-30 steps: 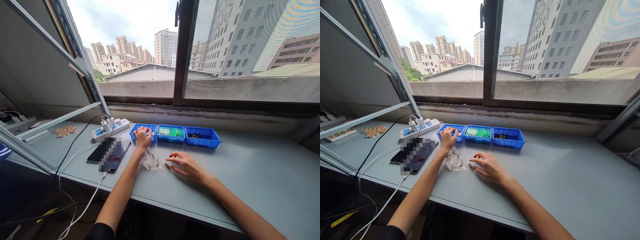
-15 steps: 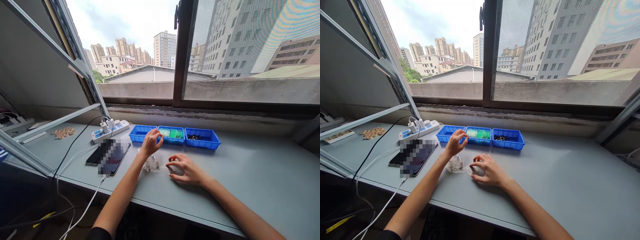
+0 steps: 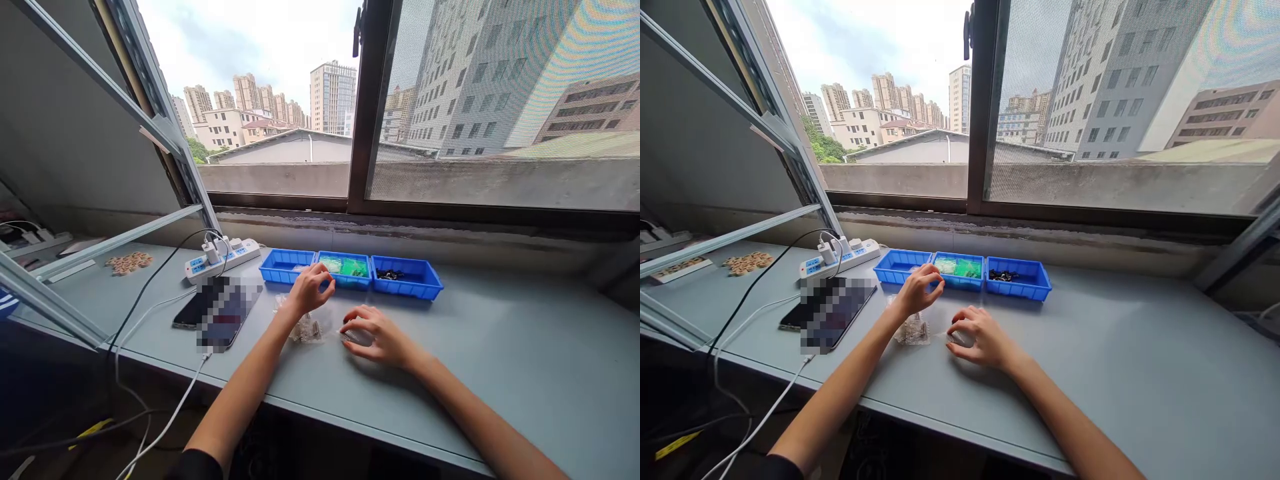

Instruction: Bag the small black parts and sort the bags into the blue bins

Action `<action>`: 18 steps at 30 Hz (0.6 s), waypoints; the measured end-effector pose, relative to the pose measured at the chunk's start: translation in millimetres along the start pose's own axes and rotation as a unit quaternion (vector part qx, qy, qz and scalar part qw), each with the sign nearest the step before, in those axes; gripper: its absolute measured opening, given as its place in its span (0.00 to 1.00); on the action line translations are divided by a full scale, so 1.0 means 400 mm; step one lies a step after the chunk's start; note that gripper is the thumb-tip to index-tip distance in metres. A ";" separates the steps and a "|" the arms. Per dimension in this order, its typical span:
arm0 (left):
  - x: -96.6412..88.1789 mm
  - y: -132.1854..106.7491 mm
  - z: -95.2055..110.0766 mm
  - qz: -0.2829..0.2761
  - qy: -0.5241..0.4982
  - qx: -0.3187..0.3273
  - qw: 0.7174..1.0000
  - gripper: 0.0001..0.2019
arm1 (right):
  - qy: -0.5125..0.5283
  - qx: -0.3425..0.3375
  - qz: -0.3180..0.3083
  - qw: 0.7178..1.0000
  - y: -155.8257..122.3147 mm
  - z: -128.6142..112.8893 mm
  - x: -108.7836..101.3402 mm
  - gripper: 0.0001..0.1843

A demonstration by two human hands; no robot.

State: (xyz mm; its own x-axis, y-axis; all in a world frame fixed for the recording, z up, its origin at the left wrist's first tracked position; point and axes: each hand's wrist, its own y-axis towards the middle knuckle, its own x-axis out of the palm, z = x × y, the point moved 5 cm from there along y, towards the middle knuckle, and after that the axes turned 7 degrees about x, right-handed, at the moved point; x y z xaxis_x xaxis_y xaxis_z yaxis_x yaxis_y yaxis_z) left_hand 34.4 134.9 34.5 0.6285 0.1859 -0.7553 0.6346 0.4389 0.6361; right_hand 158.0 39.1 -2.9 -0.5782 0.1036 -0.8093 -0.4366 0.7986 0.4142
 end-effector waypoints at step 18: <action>0.035 0.002 0.093 -0.046 -0.025 0.115 0.992 0.16 | -0.057 0.114 0.263 0.956 -0.020 0.056 -0.090 0.19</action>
State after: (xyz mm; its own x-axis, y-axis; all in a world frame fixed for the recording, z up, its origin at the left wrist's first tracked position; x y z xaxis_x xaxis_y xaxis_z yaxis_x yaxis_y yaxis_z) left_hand 60.5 105.2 30.5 0.5814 0.1092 -0.8062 0.7720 0.2388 0.5891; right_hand 197.7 42.3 13.7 -0.5915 0.5803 -0.5599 0.0626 0.7253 0.6856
